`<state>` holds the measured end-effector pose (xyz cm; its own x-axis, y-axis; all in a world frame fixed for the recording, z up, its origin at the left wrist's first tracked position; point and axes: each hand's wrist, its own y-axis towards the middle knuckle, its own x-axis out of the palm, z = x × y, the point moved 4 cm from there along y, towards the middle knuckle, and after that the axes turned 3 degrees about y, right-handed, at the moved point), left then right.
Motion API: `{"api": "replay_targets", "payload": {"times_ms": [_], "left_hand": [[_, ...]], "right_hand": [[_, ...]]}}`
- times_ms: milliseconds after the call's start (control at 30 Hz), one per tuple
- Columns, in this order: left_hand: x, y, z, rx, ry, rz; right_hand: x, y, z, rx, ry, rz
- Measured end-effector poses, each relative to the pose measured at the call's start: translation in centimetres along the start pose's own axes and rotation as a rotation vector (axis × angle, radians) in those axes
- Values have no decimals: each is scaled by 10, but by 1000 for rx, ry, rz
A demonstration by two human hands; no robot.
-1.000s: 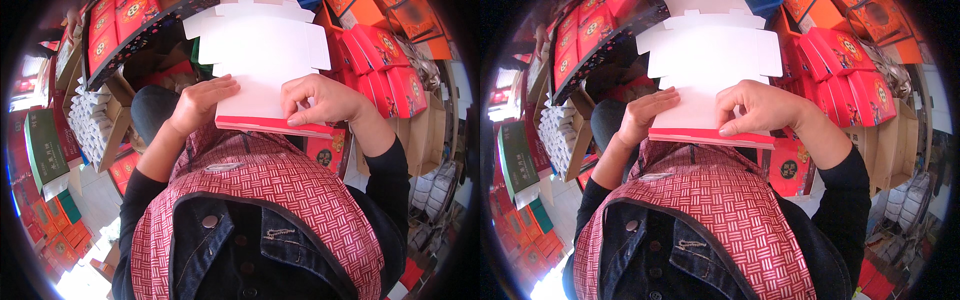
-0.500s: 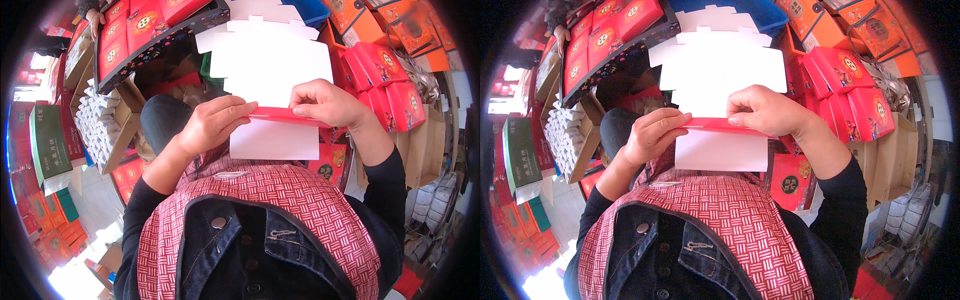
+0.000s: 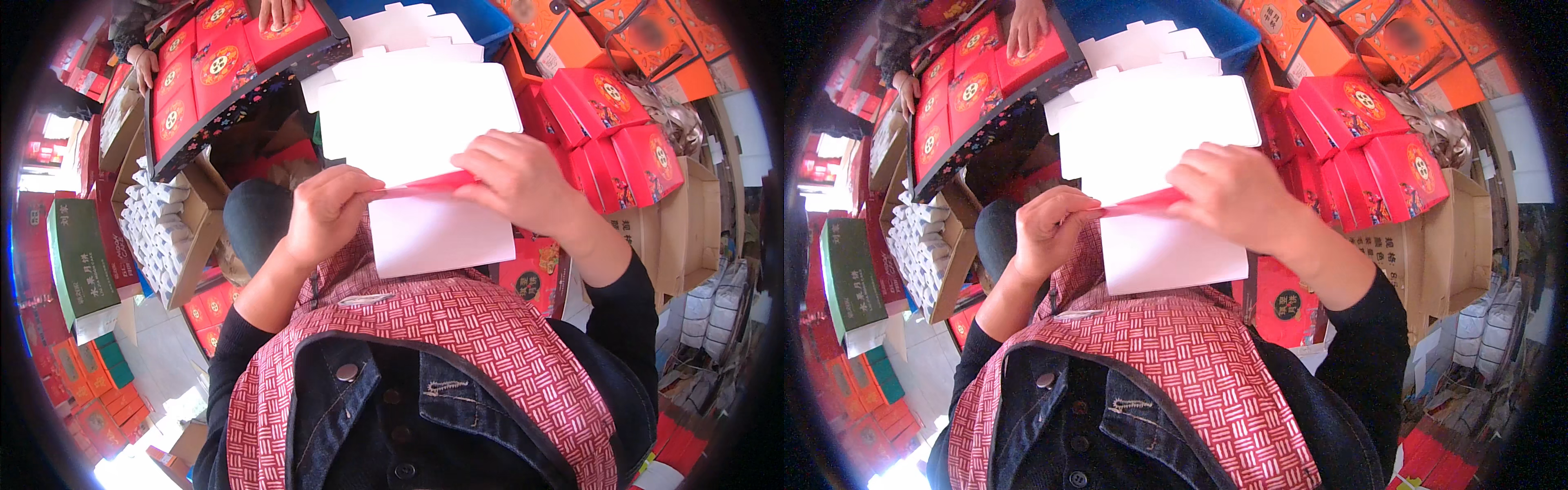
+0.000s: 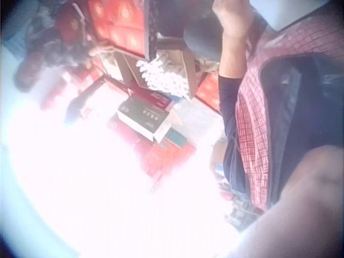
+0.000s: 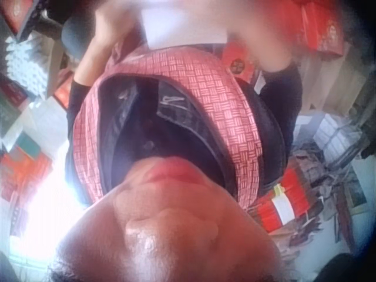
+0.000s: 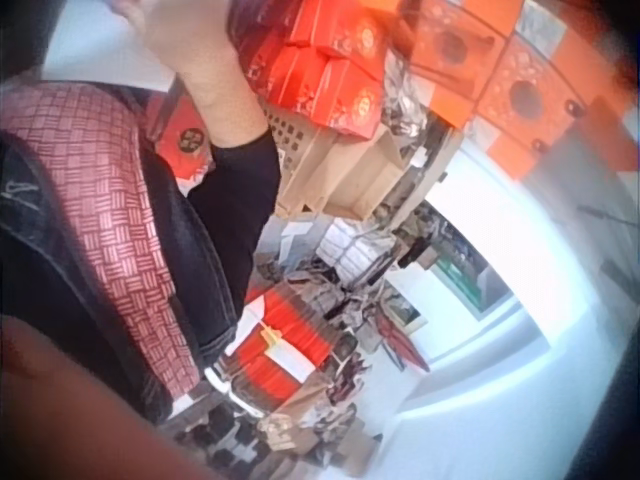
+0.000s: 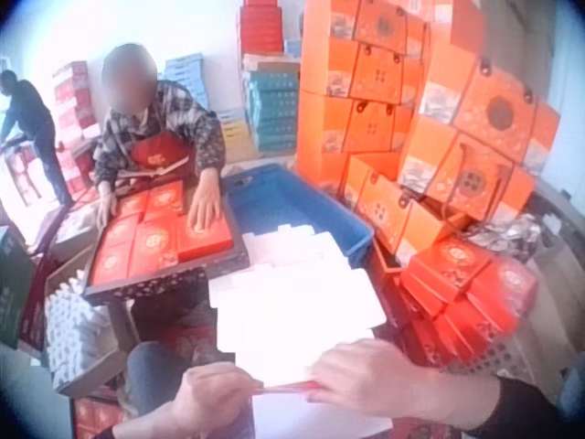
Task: The person folds red paper sheets into small boxes and places them into a larger black box. The person repeatedly picks up flat red sheets, folds them into box shapes, and stacks the finished boxes inside a black container.
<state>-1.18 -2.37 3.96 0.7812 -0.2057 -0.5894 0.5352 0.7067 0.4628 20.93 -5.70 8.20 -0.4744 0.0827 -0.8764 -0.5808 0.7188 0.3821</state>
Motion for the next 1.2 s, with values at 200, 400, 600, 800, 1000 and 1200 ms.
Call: {"api": "replay_targets", "payload": {"times_ms": [200, 400, 600, 800, 1000, 1200], "left_hand": [[8, -6, -20, -423, -498, 63], [13, -32, -38, -403, -830, -129], [0, -26, -16, -409, -974, -227], [27, -24, -17, -847, -850, -258], [39, -39, -30, -962, -837, -253], [45, -52, -32, -963, -975, -283]], "right_hand": [[-7, -19, 9, 171, 286, -181], [-30, -9, 34, 406, 979, -49], [9, 6, 125, 591, 366, -252], [46, 39, 101, 311, 121, -708], [23, 44, 60, 667, 1106, -800], [72, 63, 85, 636, 477, -529]]}}
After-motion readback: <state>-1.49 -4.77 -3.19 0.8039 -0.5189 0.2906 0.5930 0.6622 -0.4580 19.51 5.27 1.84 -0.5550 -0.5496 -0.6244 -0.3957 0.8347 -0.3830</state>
